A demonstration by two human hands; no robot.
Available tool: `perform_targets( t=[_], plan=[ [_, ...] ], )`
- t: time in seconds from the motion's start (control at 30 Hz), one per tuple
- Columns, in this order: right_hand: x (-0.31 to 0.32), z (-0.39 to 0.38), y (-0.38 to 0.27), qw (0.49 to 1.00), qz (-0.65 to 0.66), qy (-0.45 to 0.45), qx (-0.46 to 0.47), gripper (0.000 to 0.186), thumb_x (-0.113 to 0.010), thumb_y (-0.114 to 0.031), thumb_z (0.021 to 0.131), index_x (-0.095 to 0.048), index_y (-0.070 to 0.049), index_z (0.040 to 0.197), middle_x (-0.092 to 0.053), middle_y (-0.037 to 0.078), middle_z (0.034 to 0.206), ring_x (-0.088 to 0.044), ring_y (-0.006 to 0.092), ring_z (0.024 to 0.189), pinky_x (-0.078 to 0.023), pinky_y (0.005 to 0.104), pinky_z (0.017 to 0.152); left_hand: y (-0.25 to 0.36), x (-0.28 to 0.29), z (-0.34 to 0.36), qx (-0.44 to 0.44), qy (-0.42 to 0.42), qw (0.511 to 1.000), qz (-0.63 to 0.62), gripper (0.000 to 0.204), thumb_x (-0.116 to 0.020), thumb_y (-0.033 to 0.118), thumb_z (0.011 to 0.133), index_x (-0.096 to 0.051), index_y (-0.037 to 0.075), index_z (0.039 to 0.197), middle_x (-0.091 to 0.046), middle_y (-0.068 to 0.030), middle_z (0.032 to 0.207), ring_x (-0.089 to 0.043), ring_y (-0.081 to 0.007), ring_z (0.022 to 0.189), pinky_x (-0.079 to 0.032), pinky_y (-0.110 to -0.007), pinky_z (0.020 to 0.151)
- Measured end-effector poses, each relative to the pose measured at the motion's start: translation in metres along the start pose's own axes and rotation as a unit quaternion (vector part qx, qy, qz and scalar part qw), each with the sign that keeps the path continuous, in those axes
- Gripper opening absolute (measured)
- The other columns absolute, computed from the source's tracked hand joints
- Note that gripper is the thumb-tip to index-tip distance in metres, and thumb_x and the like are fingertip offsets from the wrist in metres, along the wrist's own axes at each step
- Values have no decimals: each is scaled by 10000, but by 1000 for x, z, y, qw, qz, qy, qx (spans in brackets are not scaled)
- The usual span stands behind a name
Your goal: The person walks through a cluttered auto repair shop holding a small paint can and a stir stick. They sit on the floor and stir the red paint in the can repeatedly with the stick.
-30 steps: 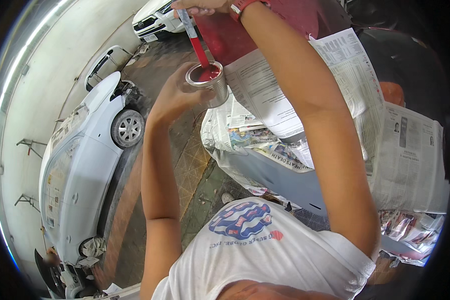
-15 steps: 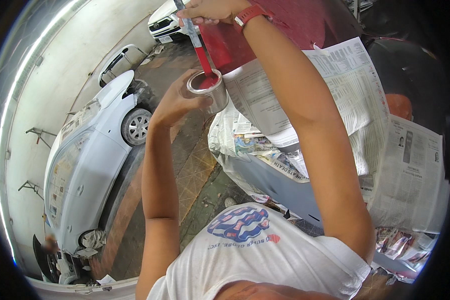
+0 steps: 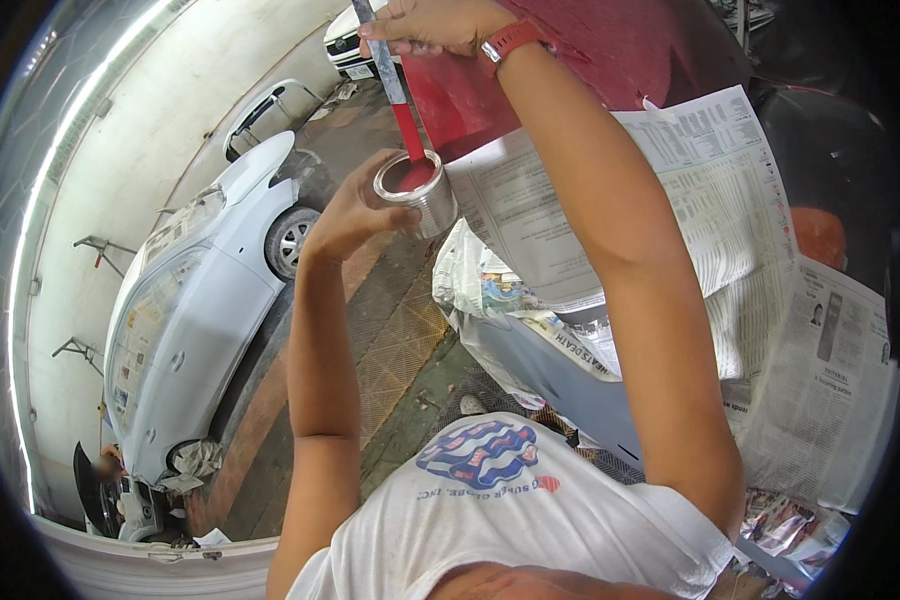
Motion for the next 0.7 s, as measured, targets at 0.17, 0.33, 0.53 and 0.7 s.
perform_targets(
  t=[0.17,0.33,0.53,0.7],
  plan=[
    [-2,-2,-4,1000,3,-3,3,357,-729,-396,1121,-853,-63,1145,-565,-71,721,-405,27,559,-286,224,477,-3,2,1,21,14,999,22,1009,-949,259,606,-602,22,1523,-680,-41,1399,-614,-206,1356,-433,-355,1228],
    [-3,-7,-5,999,4,-17,29,372,-736,-406,1115,-856,-56,1158,-567,-63,719,-403,32,561,-290,228,486,0,-1,1,24,17,999,18,1041,-954,295,589,-598,14,1525,-681,-59,1406,-617,-214,1365,-427,-359,1241],
    [-6,-11,-8,1000,-7,-6,27,407,-737,-430,1111,-856,-46,1172,-567,-61,724,-427,39,583,-303,240,507,-3,3,-1,3,-6,1000,-2,933,-1014,258,697,-604,19,1500,-682,-71,1431,-620,-195,1366,-474,-381,1208],
    [-5,-8,-8,999,-7,-3,31,401,-742,-433,1104,-861,-56,1172,-565,-63,726,-435,43,602,-293,244,522,-1,1,1,2,-9,1000,2,937,-1013,256,693,-605,23,1504,-685,-71,1432,-623,-194,1363,-477,-380,1204]
  ],
)
Point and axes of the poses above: each hand's wrist, its own z-axis towards the middle knuckle, its own x-axis out of the back of the hand, y = z × x, the point moved 6 cm from there along z, towards the middle knuckle
